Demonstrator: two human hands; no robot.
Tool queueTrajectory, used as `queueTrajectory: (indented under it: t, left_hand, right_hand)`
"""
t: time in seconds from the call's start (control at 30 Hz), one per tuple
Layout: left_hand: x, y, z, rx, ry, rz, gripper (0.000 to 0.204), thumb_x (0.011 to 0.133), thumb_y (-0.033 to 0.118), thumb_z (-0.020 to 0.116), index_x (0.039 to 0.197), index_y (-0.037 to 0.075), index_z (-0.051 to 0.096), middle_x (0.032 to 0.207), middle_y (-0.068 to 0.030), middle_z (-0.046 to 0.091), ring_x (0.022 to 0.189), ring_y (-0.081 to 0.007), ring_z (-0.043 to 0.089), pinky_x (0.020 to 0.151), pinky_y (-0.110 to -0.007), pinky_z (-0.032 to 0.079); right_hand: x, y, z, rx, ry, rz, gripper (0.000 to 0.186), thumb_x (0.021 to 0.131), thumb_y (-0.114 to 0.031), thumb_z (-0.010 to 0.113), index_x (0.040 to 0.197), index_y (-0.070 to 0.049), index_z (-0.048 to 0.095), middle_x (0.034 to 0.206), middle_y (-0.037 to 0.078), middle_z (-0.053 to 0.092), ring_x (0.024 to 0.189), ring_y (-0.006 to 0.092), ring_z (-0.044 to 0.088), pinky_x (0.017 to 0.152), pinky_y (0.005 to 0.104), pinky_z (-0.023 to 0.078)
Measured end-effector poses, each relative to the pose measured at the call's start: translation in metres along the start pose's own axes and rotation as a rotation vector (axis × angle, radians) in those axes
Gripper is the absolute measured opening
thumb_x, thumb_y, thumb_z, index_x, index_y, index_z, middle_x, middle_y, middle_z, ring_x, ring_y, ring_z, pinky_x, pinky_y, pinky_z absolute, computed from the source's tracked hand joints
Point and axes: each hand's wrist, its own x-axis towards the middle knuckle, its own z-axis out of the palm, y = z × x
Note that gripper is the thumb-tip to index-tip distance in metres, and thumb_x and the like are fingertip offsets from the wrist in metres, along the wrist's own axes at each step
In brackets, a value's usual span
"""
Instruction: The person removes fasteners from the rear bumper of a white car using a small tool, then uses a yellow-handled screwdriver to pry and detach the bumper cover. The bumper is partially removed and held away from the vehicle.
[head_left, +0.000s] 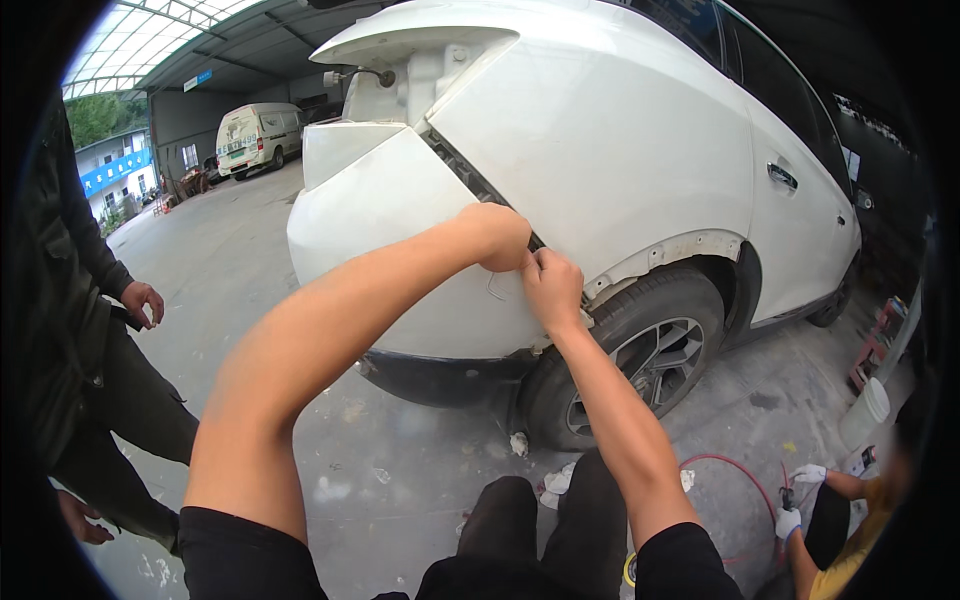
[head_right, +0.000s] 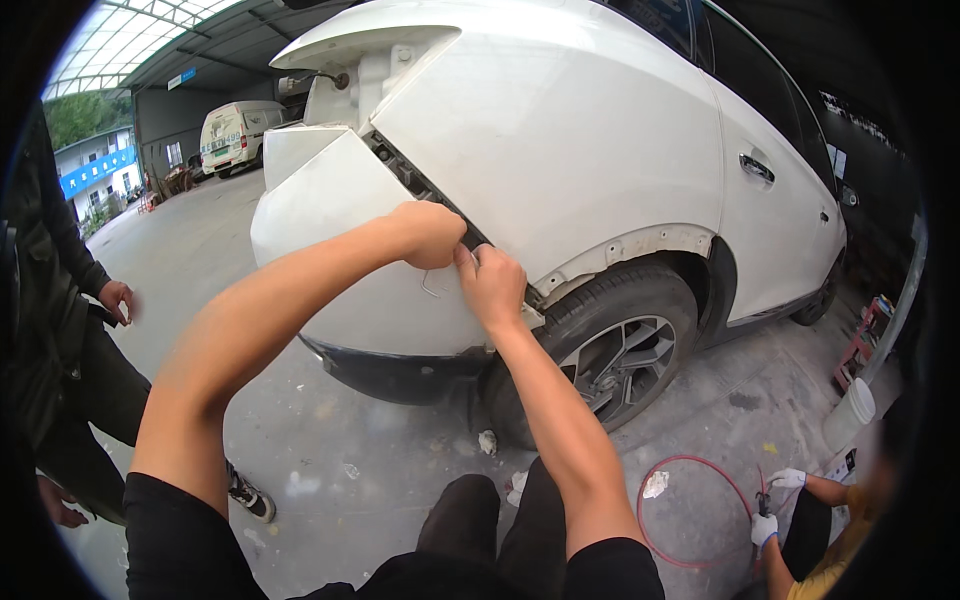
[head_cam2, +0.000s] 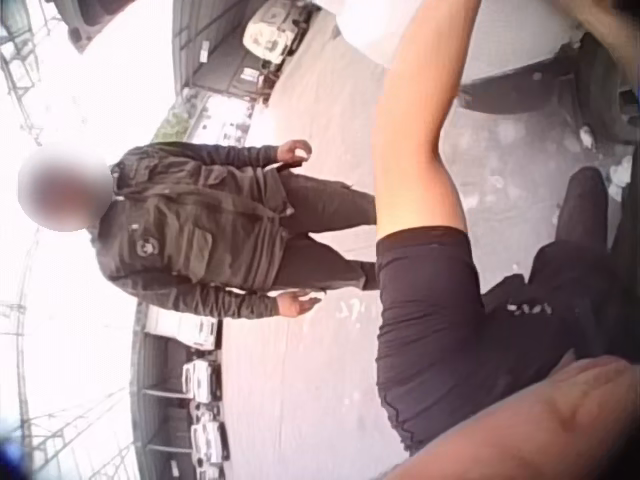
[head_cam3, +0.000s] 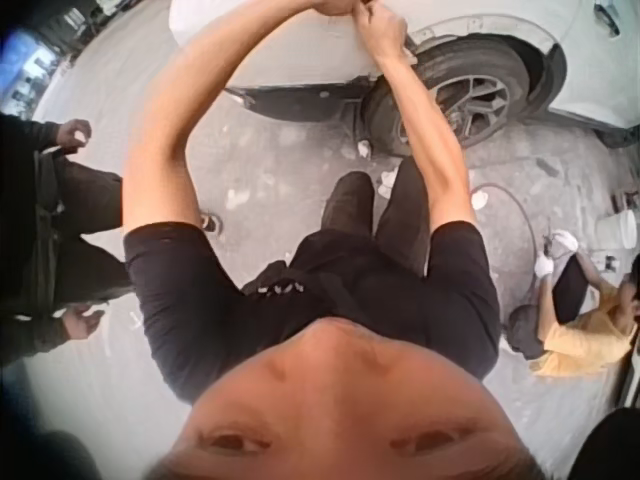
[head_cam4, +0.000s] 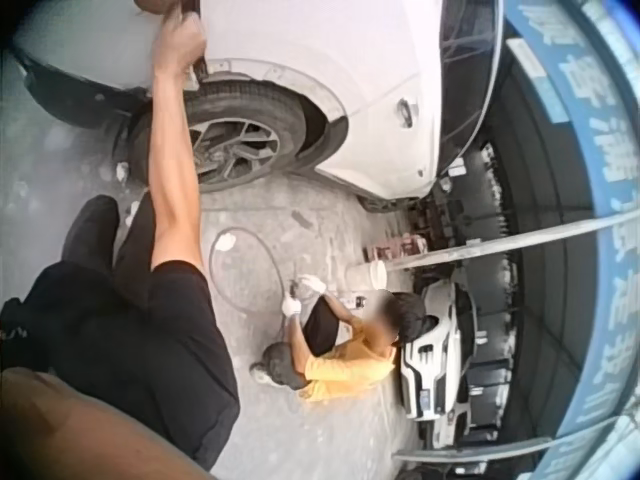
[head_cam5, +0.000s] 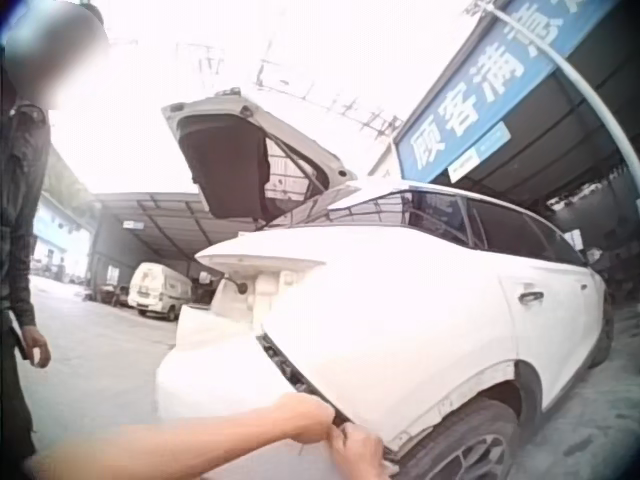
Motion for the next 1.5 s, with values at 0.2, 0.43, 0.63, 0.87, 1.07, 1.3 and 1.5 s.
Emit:
queueTrajectory:
  t: [0.2, 0.43, 0.63, 0.87, 1.07, 1.3, 1.5]
  left_hand:
    - [0.005, -0.015, 0.009, -0.099, 0.038, -0.012, 0.017, 0.079, 0.009, 0.055, 0.09, 0.0, 0.064, 0.084, -0.0193, 0.068, 0.081, -0.0358, 0.066, 0.07, -0.044, 0.052]
    - [-0.018, -0.022, 0.027, -0.153, 0.246, 0.055, 0.026, 0.073, 0.005, 0.056, 0.098, 0.003, 0.06, 0.062, -0.0161, 0.061, 0.061, -0.0345, 0.062, 0.055, -0.046, 0.047]
    - [-0.027, -0.001, 0.017, -0.195, 0.077, -0.02, 0.035, 0.074, 0.008, 0.061, 0.107, 0.0, 0.05, 0.052, -0.0094, 0.058, 0.046, -0.0294, 0.059, 0.039, -0.039, 0.042]
    - [-0.001, 0.033, 0.054, -0.38, 0.001, -0.188, 0.049, 0.077, 0.01, 0.057, 0.125, 0.005, 0.051, 0.049, -0.0063, 0.056, 0.042, -0.0274, 0.058, 0.038, -0.039, 0.043]
    - [-0.066, 0.048, -0.004, -0.964, 0.009, -0.254, 0.037, 0.089, 0.014, 0.053, 0.125, 0.01, 0.053, 0.064, -0.0119, 0.062, 0.055, -0.0229, 0.063, 0.046, -0.035, 0.045]
    - [-0.131, -0.026, -0.068, -2.702, -0.086, -1.214, 0.016, 0.099, 0.02, 0.05, 0.11, 0.009, 0.05, 0.064, 0.0056, 0.034, 0.052, -0.0047, 0.03, 0.047, -0.023, 0.024]
    - [-0.108, -0.093, -0.067, -2.205, -0.147, -1.146, 0.015, 0.097, 0.019, 0.051, 0.107, 0.008, 0.05, 0.069, 0.0036, 0.042, 0.055, -0.004, 0.036, 0.047, -0.022, 0.028]
  right_hand:
    - [0.008, -0.001, 0.012, 0.038, 0.047, -0.044, 0.057, 0.09, -0.05, 0.058, 0.06, -0.001, 0.057, 0.06, 0.016, 0.057, 0.056, 0.0366, 0.056, 0.052, 0.0448, 0.042]
    - [-0.001, -0.004, 0.003, 0.091, -0.018, -0.137, 0.044, 0.089, -0.04, 0.063, 0.069, -0.002, 0.057, 0.062, 0.013, 0.055, 0.057, 0.0339, 0.055, 0.051, 0.0428, 0.042]
    - [-0.006, 0.001, -0.015, 0.245, -0.212, -0.06, 0.037, 0.089, -0.033, 0.064, 0.075, 0.0, 0.055, 0.067, 0.013, 0.051, 0.062, 0.0332, 0.052, 0.055, 0.043, 0.039]
    - [-0.01, 0.025, -0.042, 0.051, -0.557, 0.058, 0.031, 0.081, -0.02, 0.067, 0.103, 0.002, 0.061, 0.087, 0.015, 0.058, 0.082, 0.0341, 0.056, 0.072, 0.044, 0.046]
    - [0.031, 0.001, -0.058, -0.204, -0.893, 0.109, 0.052, 0.08, -0.022, 0.066, 0.12, 0.008, 0.052, 0.102, 0.021, 0.061, 0.096, 0.0385, 0.059, 0.085, 0.0429, 0.049]
    - [0.096, -0.074, -0.088, 0.208, -1.25, 0.282, 0.031, 0.082, -0.021, 0.066, 0.107, -0.003, 0.063, 0.094, 0.014, 0.065, 0.084, 0.0323, 0.064, 0.069, 0.0423, 0.052]
    - [0.151, -0.178, -0.043, 0.466, -1.012, -0.026, 0.016, 0.085, -0.015, 0.065, 0.096, -0.003, 0.065, 0.082, 0.012, 0.063, 0.075, 0.0331, 0.061, 0.067, 0.0421, 0.05]
